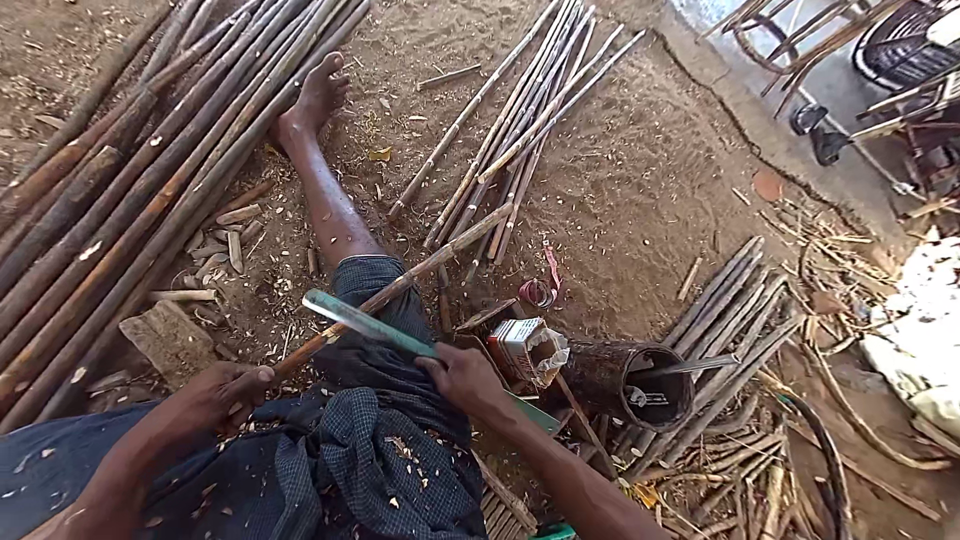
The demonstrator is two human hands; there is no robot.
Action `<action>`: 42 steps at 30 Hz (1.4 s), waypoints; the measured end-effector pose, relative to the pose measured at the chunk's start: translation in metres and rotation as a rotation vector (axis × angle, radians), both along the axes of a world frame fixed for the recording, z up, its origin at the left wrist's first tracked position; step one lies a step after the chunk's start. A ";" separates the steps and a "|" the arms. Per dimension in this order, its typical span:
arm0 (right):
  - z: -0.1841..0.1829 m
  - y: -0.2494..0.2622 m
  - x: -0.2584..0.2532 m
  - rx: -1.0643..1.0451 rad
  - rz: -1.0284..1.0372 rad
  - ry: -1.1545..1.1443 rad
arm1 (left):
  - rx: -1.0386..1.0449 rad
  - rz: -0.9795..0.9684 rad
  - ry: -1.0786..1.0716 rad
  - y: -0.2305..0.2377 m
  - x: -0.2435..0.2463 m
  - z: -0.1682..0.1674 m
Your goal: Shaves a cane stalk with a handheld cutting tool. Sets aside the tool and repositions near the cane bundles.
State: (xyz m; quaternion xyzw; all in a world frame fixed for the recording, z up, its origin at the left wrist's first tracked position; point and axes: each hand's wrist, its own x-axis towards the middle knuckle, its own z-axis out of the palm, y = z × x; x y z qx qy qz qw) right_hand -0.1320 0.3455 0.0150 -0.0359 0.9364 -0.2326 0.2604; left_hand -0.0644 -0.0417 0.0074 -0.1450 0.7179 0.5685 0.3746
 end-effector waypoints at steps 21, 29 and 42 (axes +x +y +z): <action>-0.008 -0.002 -0.008 -0.111 -0.154 0.067 | 0.151 -0.015 -0.073 -0.014 -0.010 -0.004; -0.015 0.015 -0.007 -0.146 -0.268 0.068 | 0.241 -0.093 -0.049 -0.023 -0.009 -0.015; -0.007 0.030 -0.035 -0.397 -0.484 0.001 | 0.202 0.003 0.000 -0.009 -0.004 -0.004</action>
